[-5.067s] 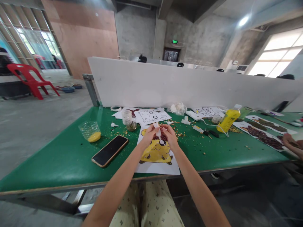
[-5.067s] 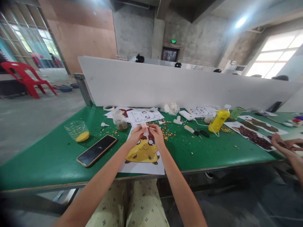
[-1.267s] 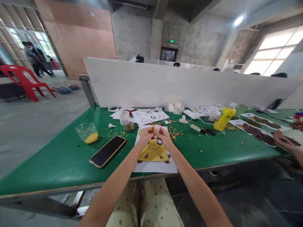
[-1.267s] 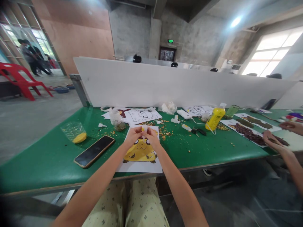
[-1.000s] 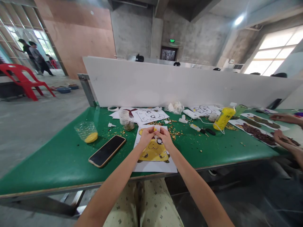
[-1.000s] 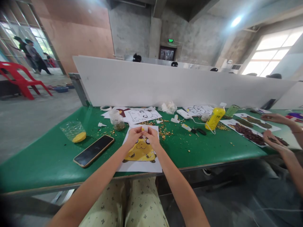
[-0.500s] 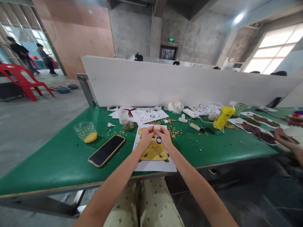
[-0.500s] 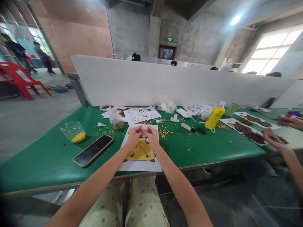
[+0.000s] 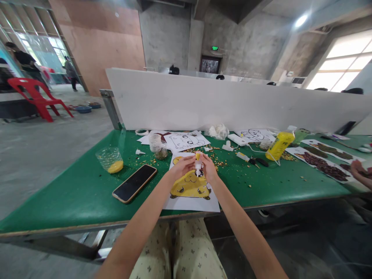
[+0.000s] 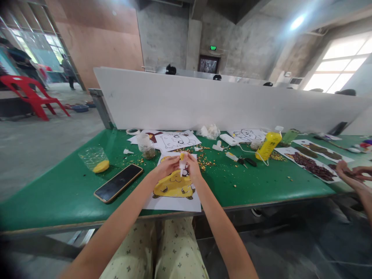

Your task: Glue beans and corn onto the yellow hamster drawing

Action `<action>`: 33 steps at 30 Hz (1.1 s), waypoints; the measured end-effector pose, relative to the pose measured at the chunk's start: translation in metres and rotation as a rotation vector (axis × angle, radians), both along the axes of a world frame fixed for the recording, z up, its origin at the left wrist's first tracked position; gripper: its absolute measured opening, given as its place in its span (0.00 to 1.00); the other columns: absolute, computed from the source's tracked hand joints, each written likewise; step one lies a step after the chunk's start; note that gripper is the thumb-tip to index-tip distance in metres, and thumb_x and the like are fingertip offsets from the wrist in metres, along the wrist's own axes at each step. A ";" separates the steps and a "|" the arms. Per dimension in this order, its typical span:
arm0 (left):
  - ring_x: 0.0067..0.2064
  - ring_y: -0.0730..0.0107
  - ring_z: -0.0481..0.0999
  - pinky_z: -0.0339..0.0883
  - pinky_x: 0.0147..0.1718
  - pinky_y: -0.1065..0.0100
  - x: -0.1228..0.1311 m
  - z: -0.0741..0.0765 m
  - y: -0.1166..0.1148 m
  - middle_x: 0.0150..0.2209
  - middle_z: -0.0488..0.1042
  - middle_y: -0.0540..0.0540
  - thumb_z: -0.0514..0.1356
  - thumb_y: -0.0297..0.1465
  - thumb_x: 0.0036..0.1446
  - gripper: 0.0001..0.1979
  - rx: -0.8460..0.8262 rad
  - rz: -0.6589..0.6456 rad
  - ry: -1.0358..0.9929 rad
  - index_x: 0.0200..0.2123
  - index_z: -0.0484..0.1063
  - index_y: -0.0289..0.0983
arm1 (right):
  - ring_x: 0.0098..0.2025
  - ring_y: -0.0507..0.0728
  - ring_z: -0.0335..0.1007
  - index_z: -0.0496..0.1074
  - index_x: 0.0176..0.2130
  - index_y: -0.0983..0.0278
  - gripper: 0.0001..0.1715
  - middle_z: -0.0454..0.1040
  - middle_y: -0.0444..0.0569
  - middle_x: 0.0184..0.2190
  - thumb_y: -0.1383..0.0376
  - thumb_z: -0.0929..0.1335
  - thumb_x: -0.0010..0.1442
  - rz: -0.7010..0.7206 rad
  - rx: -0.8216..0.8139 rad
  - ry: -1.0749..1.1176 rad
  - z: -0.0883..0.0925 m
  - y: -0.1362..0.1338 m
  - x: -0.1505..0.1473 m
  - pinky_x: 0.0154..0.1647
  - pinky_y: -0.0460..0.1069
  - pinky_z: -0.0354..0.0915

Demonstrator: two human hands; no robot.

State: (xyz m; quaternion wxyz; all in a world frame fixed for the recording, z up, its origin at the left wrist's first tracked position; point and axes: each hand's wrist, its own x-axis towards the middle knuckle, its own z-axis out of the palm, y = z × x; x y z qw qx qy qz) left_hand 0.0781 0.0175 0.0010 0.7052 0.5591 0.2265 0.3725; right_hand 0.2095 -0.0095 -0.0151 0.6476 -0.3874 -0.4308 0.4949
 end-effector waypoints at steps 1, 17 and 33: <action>0.34 0.69 0.73 0.66 0.36 0.68 -0.001 0.001 0.000 0.35 0.74 0.41 0.65 0.39 0.45 0.20 -0.003 -0.014 0.004 0.40 0.73 0.32 | 0.33 0.53 0.68 0.72 0.41 0.62 0.23 0.74 0.47 0.37 0.52 0.68 0.49 0.021 -0.004 0.002 0.000 0.000 0.000 0.31 0.47 0.64; 0.27 0.76 0.66 0.60 0.26 0.73 0.005 -0.003 -0.003 0.25 0.66 0.53 0.63 0.35 0.45 0.13 0.221 0.256 0.080 0.30 0.63 0.34 | 0.35 0.52 0.65 0.71 0.42 0.60 0.20 0.72 0.44 0.35 0.57 0.70 0.48 0.127 0.059 -0.158 0.002 -0.002 -0.004 0.33 0.45 0.61; 0.27 0.72 0.67 0.61 0.26 0.73 0.001 0.000 -0.002 0.25 0.72 0.48 0.55 0.24 0.40 0.09 0.447 0.276 0.177 0.29 0.71 0.31 | 0.36 0.55 0.67 0.72 0.35 0.62 0.17 0.74 0.46 0.33 0.58 0.72 0.44 0.163 0.085 -0.159 -0.001 -0.003 -0.006 0.41 0.49 0.62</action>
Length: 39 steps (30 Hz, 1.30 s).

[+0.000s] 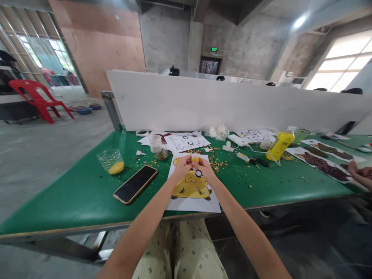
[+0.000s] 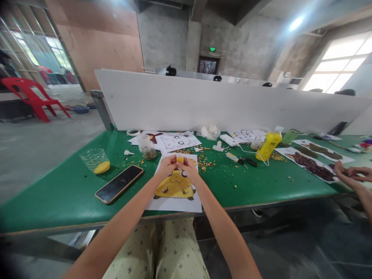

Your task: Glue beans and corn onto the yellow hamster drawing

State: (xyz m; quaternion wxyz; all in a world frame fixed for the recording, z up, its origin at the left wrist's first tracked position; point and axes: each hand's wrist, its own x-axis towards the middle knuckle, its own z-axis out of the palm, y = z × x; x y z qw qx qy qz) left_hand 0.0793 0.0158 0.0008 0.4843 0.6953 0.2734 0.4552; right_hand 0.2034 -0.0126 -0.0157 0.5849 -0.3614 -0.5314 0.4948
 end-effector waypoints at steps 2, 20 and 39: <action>0.27 0.73 0.67 0.60 0.26 0.73 0.000 -0.001 0.001 0.26 0.72 0.48 0.54 0.23 0.40 0.10 0.022 0.004 0.009 0.29 0.72 0.31 | 0.36 0.55 0.67 0.72 0.35 0.62 0.16 0.74 0.45 0.33 0.58 0.71 0.45 -0.018 0.001 0.007 -0.001 0.000 -0.001 0.41 0.49 0.62; 0.27 0.71 0.64 0.58 0.26 0.73 0.000 -0.005 0.003 0.24 0.70 0.49 0.52 0.21 0.39 0.12 0.140 0.118 0.097 0.27 0.73 0.33 | 0.29 0.52 0.64 0.74 0.29 0.62 0.12 0.70 0.43 0.26 0.57 0.71 0.45 -0.125 0.023 0.002 -0.008 0.004 -0.004 0.34 0.47 0.60; 0.27 0.74 0.63 0.56 0.26 0.73 0.003 -0.001 0.000 0.26 0.68 0.51 0.56 0.25 0.44 0.08 0.014 0.109 -0.027 0.31 0.71 0.33 | 0.33 0.52 0.66 0.72 0.41 0.59 0.20 0.73 0.44 0.34 0.58 0.72 0.46 -0.110 -0.015 0.132 -0.005 0.005 -0.005 0.31 0.45 0.62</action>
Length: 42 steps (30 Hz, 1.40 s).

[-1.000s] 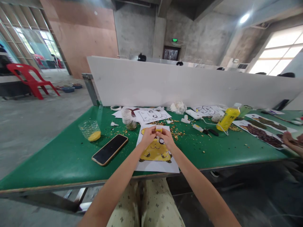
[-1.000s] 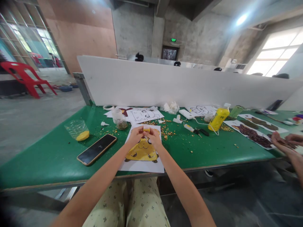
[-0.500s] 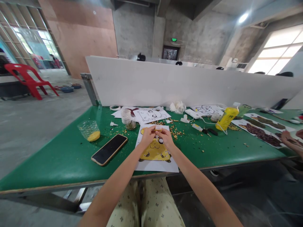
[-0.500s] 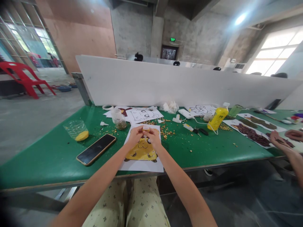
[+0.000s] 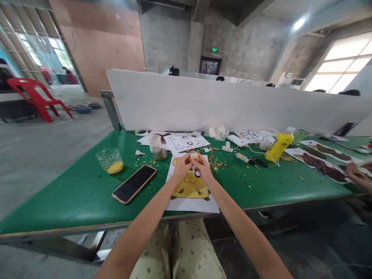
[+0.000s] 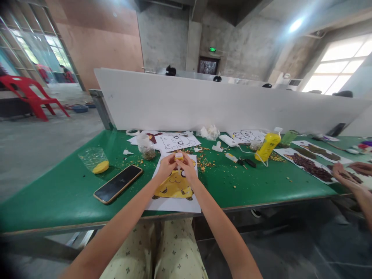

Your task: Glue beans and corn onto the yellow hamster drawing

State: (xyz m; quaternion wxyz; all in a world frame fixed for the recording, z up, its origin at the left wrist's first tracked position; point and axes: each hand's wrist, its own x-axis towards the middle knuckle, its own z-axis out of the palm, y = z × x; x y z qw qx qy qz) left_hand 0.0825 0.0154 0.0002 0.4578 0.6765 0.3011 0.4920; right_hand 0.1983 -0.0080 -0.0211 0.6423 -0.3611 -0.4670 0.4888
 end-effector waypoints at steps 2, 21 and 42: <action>0.28 0.74 0.63 0.57 0.27 0.73 0.000 0.003 -0.001 0.26 0.68 0.51 0.59 0.28 0.44 0.09 -0.054 -0.043 -0.025 0.32 0.71 0.33 | 0.33 0.52 0.67 0.71 0.42 0.58 0.21 0.73 0.43 0.35 0.57 0.71 0.47 0.010 -0.006 0.032 0.001 0.001 0.002 0.31 0.45 0.62; 0.23 0.80 0.63 0.56 0.22 0.76 -0.005 0.005 -0.002 0.24 0.68 0.51 0.65 0.40 0.43 0.17 -0.324 -0.259 -0.106 0.32 0.73 0.32 | 0.32 0.52 0.67 0.71 0.42 0.58 0.23 0.73 0.44 0.35 0.50 0.69 0.48 0.154 -0.066 0.093 0.007 -0.001 0.006 0.30 0.46 0.64; 0.26 0.74 0.65 0.59 0.27 0.73 0.008 -0.006 -0.001 0.24 0.70 0.49 0.60 0.32 0.45 0.10 -0.061 -0.131 -0.087 0.29 0.73 0.31 | 0.38 0.52 0.65 0.69 0.40 0.59 0.15 0.70 0.43 0.36 0.57 0.68 0.51 -0.071 0.087 -0.190 -0.003 -0.001 0.004 0.41 0.47 0.62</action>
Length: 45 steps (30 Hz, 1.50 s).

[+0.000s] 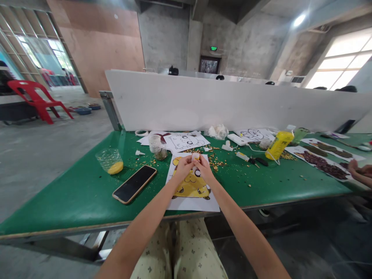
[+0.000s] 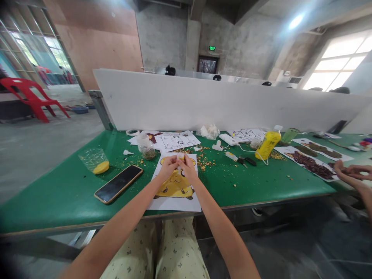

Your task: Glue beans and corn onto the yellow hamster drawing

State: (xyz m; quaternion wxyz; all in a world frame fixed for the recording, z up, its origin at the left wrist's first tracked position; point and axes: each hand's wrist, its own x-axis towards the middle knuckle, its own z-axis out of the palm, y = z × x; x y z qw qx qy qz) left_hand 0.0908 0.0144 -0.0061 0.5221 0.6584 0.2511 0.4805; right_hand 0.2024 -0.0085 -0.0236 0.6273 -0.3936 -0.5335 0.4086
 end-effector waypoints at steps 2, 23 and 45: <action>0.26 0.74 0.64 0.59 0.26 0.73 0.001 0.001 0.000 0.23 0.70 0.49 0.59 0.32 0.44 0.09 0.001 0.019 0.004 0.28 0.73 0.31 | 0.38 0.53 0.65 0.69 0.41 0.60 0.16 0.70 0.44 0.36 0.57 0.68 0.51 -0.025 0.013 -0.020 0.000 0.000 0.000 0.42 0.47 0.62; 0.31 0.72 0.68 0.62 0.32 0.72 -0.001 0.009 -0.005 0.31 0.72 0.48 0.64 0.38 0.45 0.17 -0.111 -0.092 0.005 0.37 0.73 0.33 | 0.39 0.55 0.67 0.72 0.38 0.59 0.15 0.72 0.45 0.38 0.57 0.69 0.48 -0.019 -0.041 0.130 0.012 -0.007 0.003 0.38 0.48 0.65; 0.30 0.69 0.72 0.66 0.31 0.69 -0.007 0.003 -0.002 0.29 0.74 0.47 0.67 0.34 0.40 0.18 -0.024 0.124 0.100 0.36 0.71 0.34 | 0.39 0.57 0.68 0.71 0.39 0.63 0.19 0.74 0.47 0.38 0.57 0.70 0.47 -0.103 -0.032 0.071 0.009 -0.001 0.012 0.39 0.49 0.64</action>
